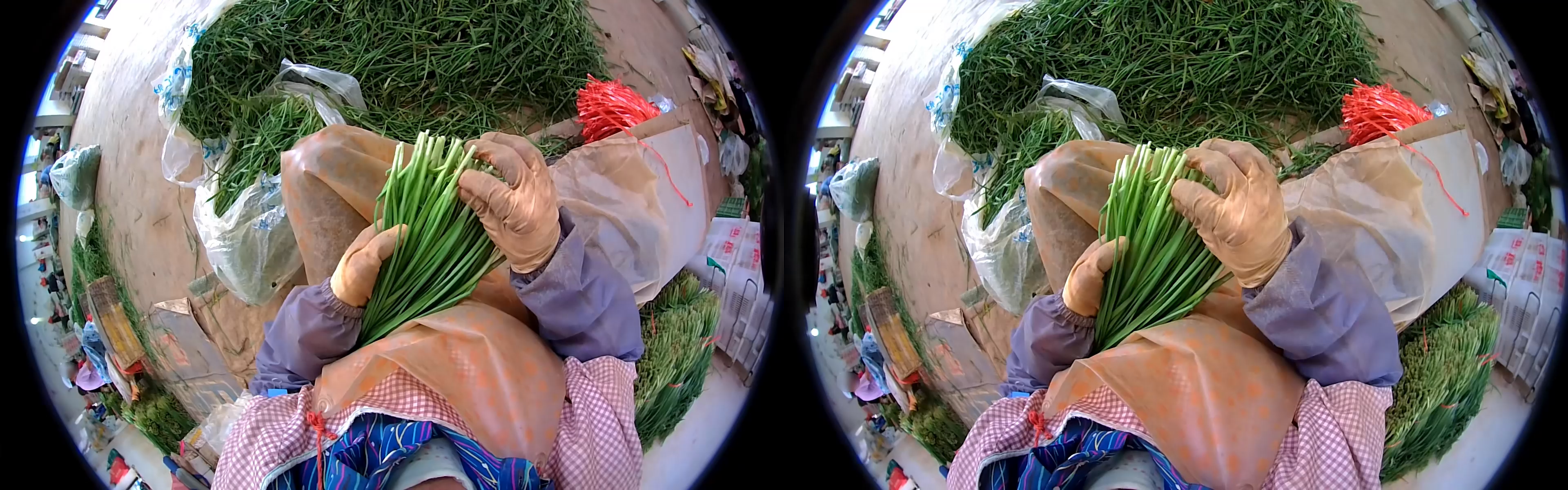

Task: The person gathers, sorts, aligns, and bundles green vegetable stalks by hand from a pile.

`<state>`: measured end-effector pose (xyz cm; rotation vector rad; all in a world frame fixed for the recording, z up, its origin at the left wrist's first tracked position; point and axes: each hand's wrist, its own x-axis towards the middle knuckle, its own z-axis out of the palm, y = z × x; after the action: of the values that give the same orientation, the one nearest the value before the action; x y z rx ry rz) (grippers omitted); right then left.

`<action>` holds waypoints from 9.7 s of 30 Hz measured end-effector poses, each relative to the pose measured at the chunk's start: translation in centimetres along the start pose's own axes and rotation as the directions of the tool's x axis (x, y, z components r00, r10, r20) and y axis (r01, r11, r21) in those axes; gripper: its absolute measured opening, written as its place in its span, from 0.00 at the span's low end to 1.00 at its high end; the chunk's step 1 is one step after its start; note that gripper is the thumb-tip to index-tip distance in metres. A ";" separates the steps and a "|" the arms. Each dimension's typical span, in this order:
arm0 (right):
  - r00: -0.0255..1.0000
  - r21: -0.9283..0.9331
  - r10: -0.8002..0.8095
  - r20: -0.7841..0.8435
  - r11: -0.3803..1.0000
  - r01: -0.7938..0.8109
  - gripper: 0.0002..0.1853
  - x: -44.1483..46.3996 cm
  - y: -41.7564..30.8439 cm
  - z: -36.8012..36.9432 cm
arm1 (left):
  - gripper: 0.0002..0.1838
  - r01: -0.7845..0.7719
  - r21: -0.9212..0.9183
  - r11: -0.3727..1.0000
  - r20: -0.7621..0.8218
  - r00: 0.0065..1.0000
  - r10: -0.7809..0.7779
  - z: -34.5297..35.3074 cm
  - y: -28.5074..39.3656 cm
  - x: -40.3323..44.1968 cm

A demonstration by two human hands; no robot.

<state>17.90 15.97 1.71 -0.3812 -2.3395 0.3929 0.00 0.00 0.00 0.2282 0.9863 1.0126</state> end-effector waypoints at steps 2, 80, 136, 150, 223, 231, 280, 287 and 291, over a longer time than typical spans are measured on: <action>0.998 0.015 0.067 0.016 0.998 -0.067 0.11 0.1 -0.1 0.0 | 0.35 -0.127 0.149 0.981 0.046 0.992 0.121 0.1 0.2 -0.3; 0.396 0.550 0.914 -0.088 0.376 -0.746 0.09 -4.9 5.0 -5.3 | 0.24 -0.130 -0.151 0.980 -0.028 0.992 0.127 0.3 -1.0 0.0; 0.287 0.760 0.829 0.480 -0.229 -0.608 0.11 -8.8 -5.3 -1.5 | 0.20 -0.079 -0.043 0.996 -0.149 0.986 0.072 1.1 -0.1 -0.8; 0.246 0.899 0.942 0.228 -0.106 -0.425 0.13 -9.8 -2.6 2.6 | 0.24 -0.103 -0.091 0.991 -0.084 0.992 0.095 1.6 -0.3 -0.7; 0.589 0.952 0.774 -0.231 0.305 -0.028 0.21 -2.8 12.7 -16.0 | 0.20 -0.356 0.914 0.197 0.251 0.874 0.415 1.6 8.4 0.6; 0.487 0.978 0.860 -0.153 0.202 -0.049 0.18 -4.5 14.0 -14.3 | 0.08 -0.665 0.746 -0.044 0.506 0.522 0.686 7.0 8.2 2.8; 0.679 0.590 0.670 -0.300 0.690 -0.420 0.17 -4.7 9.8 -54.0 | 0.12 -0.613 0.764 -0.201 0.644 0.742 0.186 14.2 7.9 19.0; 0.388 0.028 0.921 -0.027 0.389 -0.921 0.17 -10.5 16.0 -42.5 | 0.29 -0.701 0.543 -0.463 0.831 0.528 0.176 28.8 4.9 30.7; 0.242 0.124 0.969 -0.059 0.247 -0.961 0.18 -15.4 22.2 -35.2 | 0.35 -0.620 0.541 -0.568 0.767 0.641 0.031 31.7 0.1 35.3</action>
<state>56.82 36.29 8.15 -1.8259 -1.6252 0.9801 30.34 36.43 -2.58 2.6098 1.1090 0.3024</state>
